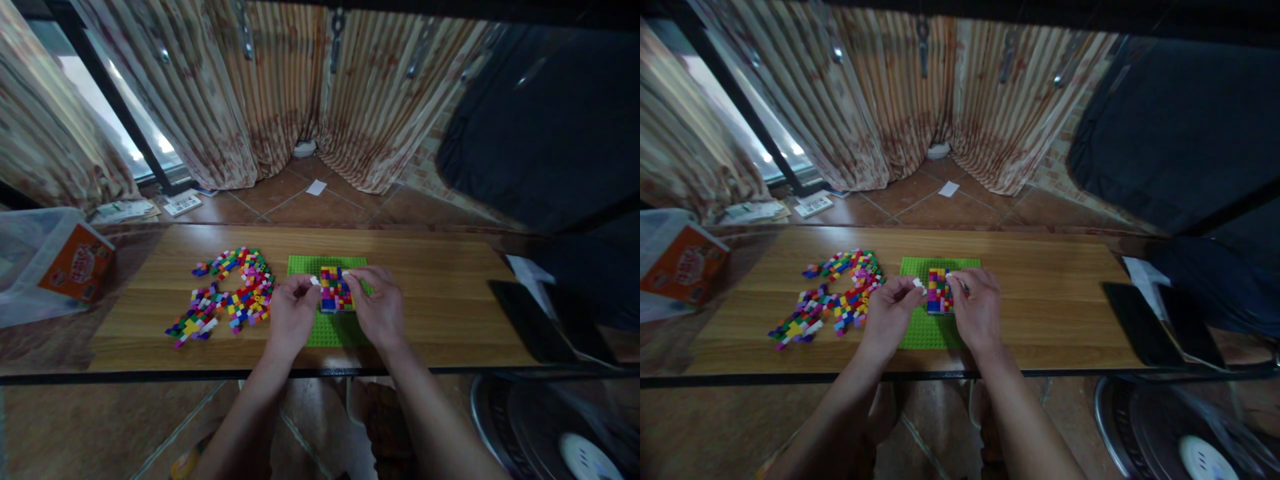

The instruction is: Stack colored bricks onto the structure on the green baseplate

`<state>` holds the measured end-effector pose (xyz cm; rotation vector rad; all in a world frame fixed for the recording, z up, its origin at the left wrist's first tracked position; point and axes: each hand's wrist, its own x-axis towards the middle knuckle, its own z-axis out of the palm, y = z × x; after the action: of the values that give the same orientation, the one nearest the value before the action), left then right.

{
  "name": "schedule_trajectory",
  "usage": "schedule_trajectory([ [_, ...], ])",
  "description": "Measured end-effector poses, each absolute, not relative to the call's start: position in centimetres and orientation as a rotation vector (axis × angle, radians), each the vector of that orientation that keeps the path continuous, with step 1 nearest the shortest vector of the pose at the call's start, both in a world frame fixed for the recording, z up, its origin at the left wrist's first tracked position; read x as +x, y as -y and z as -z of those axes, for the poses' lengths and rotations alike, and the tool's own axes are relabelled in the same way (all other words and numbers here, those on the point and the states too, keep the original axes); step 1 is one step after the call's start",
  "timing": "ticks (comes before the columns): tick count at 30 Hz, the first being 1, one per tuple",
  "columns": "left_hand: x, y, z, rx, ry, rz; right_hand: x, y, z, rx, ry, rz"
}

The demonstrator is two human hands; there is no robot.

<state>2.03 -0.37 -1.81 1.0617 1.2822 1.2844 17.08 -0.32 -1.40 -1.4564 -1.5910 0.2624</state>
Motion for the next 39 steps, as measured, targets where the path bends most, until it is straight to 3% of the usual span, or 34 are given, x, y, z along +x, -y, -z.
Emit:
schedule_trajectory([
  [7, 1.4, 0.0, 2.6, 1.108, -1.367, -1.214, 19.6, -0.7, 1.7, -1.546, 1.521, -0.249],
  [39, 1.7, 0.3, 1.4, 1.239, -1.349, -1.16, 17.0, -0.4, 2.2, -1.625, 1.71, -0.218],
])
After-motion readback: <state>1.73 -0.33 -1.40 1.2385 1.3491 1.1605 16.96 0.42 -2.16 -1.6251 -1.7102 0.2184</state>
